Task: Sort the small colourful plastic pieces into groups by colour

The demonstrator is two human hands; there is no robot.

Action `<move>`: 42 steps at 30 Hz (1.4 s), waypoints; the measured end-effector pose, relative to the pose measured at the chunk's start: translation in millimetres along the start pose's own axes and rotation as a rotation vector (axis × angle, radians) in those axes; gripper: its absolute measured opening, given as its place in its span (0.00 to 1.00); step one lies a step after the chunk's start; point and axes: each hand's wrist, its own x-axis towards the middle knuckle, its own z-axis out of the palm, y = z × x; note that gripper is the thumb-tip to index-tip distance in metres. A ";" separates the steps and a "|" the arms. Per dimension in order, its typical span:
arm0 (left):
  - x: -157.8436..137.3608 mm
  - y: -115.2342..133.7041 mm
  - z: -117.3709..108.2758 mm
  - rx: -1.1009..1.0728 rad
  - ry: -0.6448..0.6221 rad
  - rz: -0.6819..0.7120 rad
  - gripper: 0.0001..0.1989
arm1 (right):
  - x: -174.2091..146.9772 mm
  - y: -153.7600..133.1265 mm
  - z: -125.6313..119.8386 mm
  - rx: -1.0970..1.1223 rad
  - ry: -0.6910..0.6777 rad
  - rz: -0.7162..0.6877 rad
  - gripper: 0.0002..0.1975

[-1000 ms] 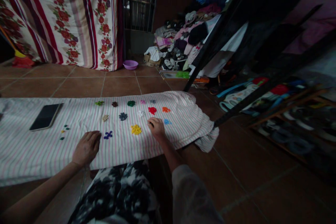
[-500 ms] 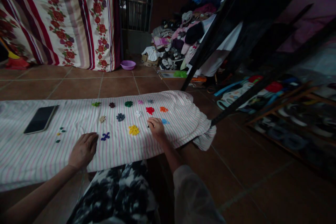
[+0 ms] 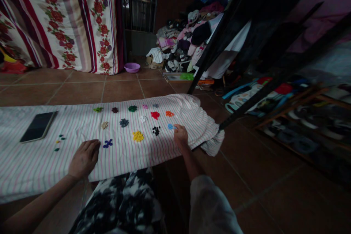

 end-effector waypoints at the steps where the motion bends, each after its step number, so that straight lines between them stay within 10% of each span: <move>1: -0.1 -0.2 0.0 0.004 -0.005 0.002 0.10 | 1.6 0.3 0.8 0.006 -0.022 -0.015 0.17; 13: 0.7 1.5 -2.7 0.000 -0.016 -0.003 0.10 | 11.4 -17.9 4.6 -0.022 -0.130 -0.127 0.14; 27: 0.8 2.5 -1.4 0.017 -0.015 0.000 0.10 | 83.3 -13.6 6.2 -0.002 -0.221 0.176 0.20; 42: 4.2 4.7 -2.9 -0.023 -0.005 -0.012 0.11 | 102.9 -19.1 29.9 -0.219 -0.246 -0.097 0.19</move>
